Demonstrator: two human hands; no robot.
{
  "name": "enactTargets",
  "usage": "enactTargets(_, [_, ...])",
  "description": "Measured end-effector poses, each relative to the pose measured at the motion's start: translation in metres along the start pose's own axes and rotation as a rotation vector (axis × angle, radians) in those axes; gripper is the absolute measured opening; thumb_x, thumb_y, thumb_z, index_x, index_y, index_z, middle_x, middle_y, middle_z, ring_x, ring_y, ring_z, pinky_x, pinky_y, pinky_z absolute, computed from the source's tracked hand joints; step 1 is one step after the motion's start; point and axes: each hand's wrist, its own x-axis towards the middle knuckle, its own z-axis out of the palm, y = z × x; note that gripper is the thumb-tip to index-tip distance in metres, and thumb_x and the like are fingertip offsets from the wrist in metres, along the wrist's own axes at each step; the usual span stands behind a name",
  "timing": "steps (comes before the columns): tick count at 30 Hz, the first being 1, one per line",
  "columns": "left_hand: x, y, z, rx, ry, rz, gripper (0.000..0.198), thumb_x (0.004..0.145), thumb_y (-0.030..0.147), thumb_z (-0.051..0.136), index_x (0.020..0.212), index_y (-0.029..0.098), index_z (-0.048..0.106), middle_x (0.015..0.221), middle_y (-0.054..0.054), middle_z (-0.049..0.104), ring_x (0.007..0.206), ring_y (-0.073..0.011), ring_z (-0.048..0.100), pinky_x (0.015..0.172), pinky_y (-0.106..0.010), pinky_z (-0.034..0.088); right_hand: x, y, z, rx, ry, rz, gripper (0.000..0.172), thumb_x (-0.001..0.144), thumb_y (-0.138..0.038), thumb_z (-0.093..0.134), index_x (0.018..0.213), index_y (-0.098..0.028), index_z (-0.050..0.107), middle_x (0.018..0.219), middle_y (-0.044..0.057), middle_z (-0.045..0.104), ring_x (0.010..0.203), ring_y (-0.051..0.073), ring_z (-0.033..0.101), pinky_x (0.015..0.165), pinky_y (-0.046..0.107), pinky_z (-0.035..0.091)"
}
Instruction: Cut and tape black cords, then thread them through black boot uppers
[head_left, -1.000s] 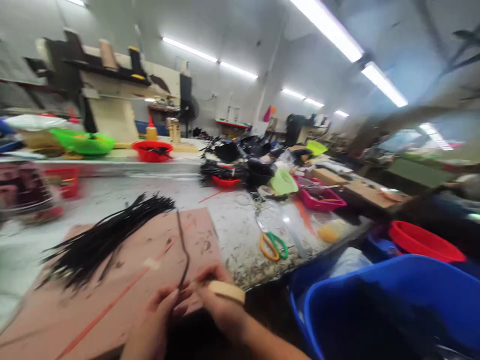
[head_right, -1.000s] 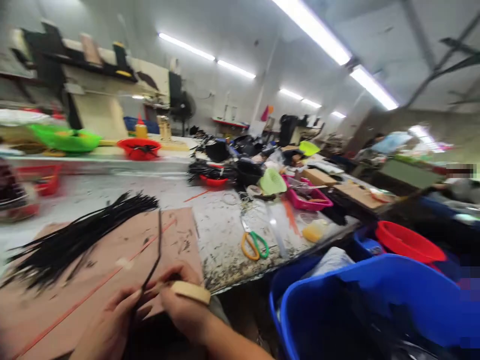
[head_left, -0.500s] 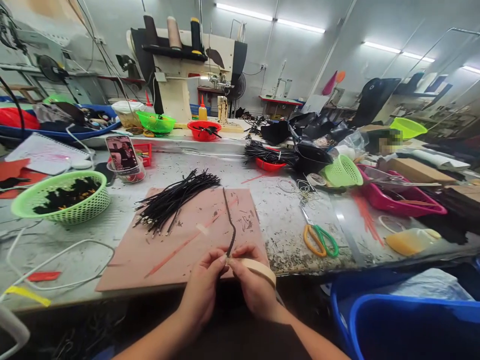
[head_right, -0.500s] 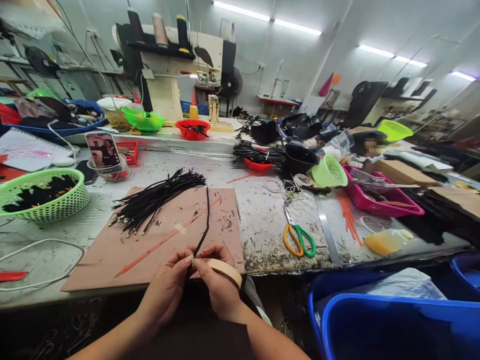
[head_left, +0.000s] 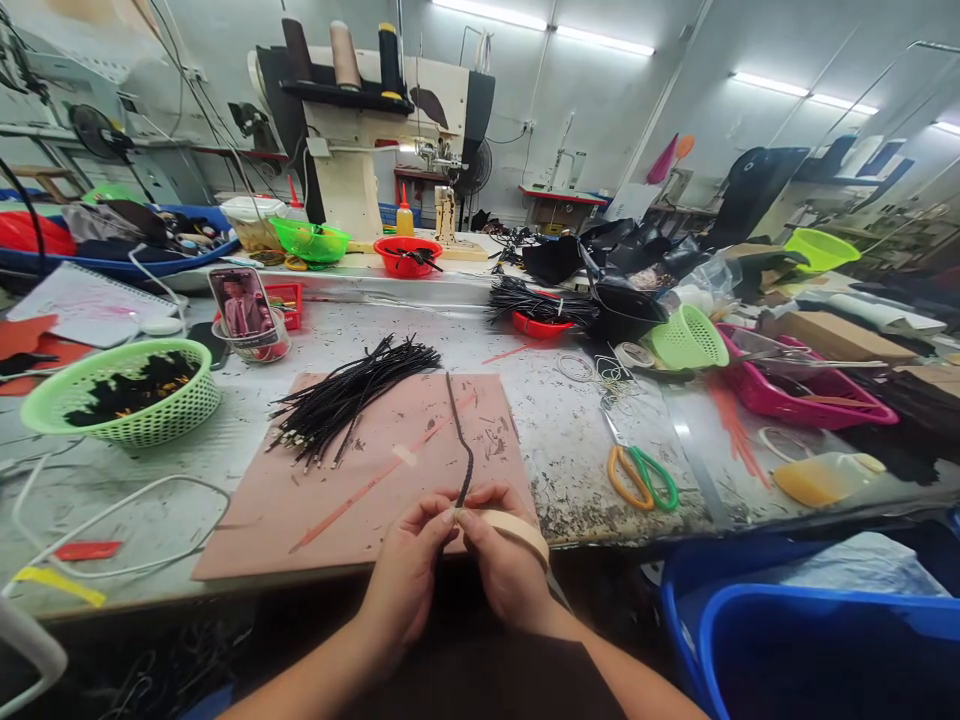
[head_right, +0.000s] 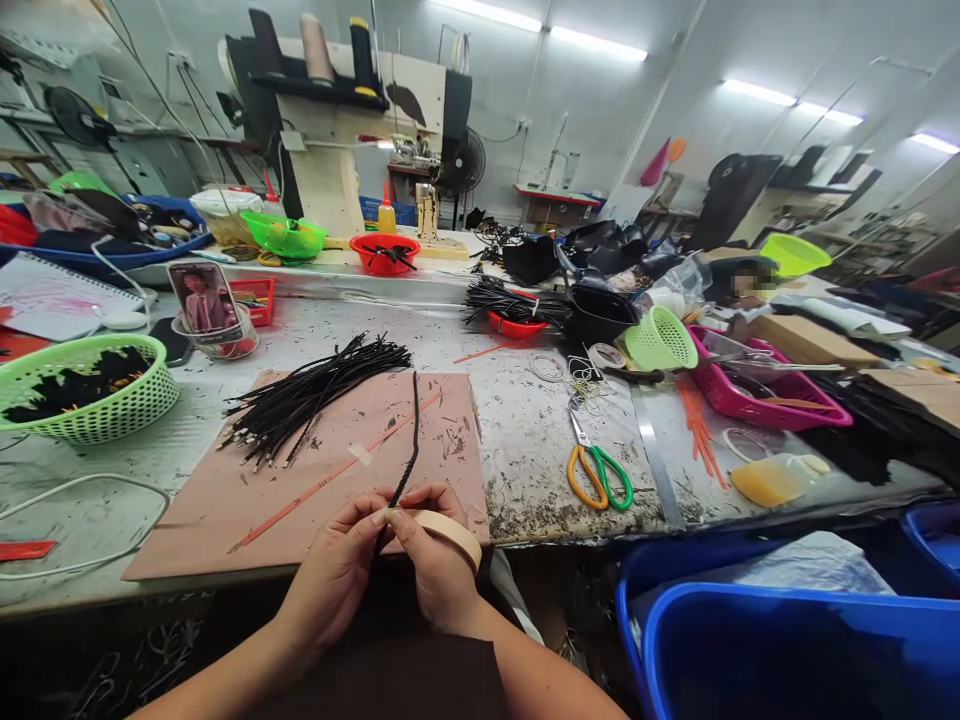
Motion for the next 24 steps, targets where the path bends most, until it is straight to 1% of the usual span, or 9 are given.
enactTargets(3, [0.0015,-0.0014,-0.0013,0.014,0.003,0.019,0.015,0.057,0.027,0.074,0.055,0.017,0.062,0.084,0.000,0.059,0.079,-0.0148,0.052,0.076,-0.024,0.042,0.0008,-0.0002,-0.0001,-0.009,0.004,-0.012,0.024,0.060,-0.021,0.076,0.072,-0.020,0.056,0.068,-0.005,0.061,0.061,0.009,0.059,0.060,0.020,0.047])
enactTargets(6, [0.0030,-0.0035,-0.0035,0.047,-0.002,0.051,0.016,0.058,0.028,0.074,0.057,0.017,0.063,0.083,-0.001,0.060,0.082,-0.0166,0.052,0.078,-0.025,0.041,0.0018,-0.0013,0.0002,-0.010,0.002,-0.010,0.023,0.060,-0.021,0.077,0.070,-0.020,0.056,0.067,-0.006,0.060,0.061,0.009,0.058,0.060,0.020,0.046])
enactTargets(11, [0.0048,-0.0067,-0.0072,0.059,-0.048,0.077,0.014,0.062,0.027,0.073,0.060,0.018,0.063,0.084,0.001,0.060,0.081,-0.0149,0.052,0.077,-0.023,0.040,0.0020,-0.0013,-0.0008,-0.008,0.014,0.004,0.023,0.060,-0.020,0.077,0.070,-0.020,0.056,0.068,-0.006,0.060,0.061,0.008,0.056,0.060,0.020,0.045])
enactTargets(15, [0.0051,-0.0055,-0.0059,0.051,-0.069,0.081,0.012,0.063,0.027,0.072,0.061,0.019,0.064,0.084,0.002,0.060,0.083,-0.0140,0.052,0.078,-0.022,0.040,0.0022,0.0003,-0.0016,-0.001,0.007,0.003,0.022,0.061,-0.020,0.076,0.071,-0.021,0.056,0.069,-0.006,0.060,0.063,0.008,0.057,0.061,0.020,0.045])
enactTargets(17, [0.0052,-0.0042,-0.0044,0.028,-0.058,0.063,0.014,0.062,0.027,0.073,0.059,0.018,0.063,0.083,0.002,0.059,0.081,-0.0137,0.052,0.077,-0.022,0.041,0.0025,0.0006,-0.0013,0.003,-0.002,0.009,0.022,0.061,-0.021,0.076,0.071,-0.021,0.056,0.069,-0.005,0.059,0.063,0.009,0.057,0.061,0.021,0.045])
enactTargets(20, [0.0065,-0.0033,-0.0037,-0.019,-0.010,0.036,0.017,0.059,0.027,0.073,0.056,0.017,0.060,0.080,0.002,0.057,0.073,-0.0117,0.049,0.070,-0.021,0.042,0.0029,0.0006,-0.0014,0.010,0.004,0.013,0.023,0.059,-0.022,0.076,0.070,-0.021,0.056,0.070,-0.005,0.059,0.063,0.009,0.056,0.062,0.021,0.045])
enactTargets(22, [0.0079,-0.0035,-0.0049,-0.025,0.029,0.038,0.017,0.058,0.027,0.073,0.056,0.017,0.060,0.078,0.002,0.056,0.068,-0.0100,0.047,0.066,-0.020,0.041,0.0031,0.0008,-0.0021,0.006,0.023,0.019,0.024,0.058,-0.023,0.077,0.070,-0.021,0.056,0.070,-0.006,0.058,0.063,0.008,0.054,0.061,0.021,0.045])
enactTargets(24, [0.0090,-0.0039,-0.0065,-0.002,0.049,0.055,0.016,0.058,0.026,0.073,0.058,0.017,0.060,0.078,0.003,0.056,0.065,-0.0090,0.045,0.065,-0.019,0.040,0.0033,0.0012,-0.0029,-0.007,0.041,0.023,0.024,0.058,-0.023,0.077,0.069,-0.021,0.056,0.069,-0.006,0.057,0.062,0.007,0.052,0.059,0.019,0.043])
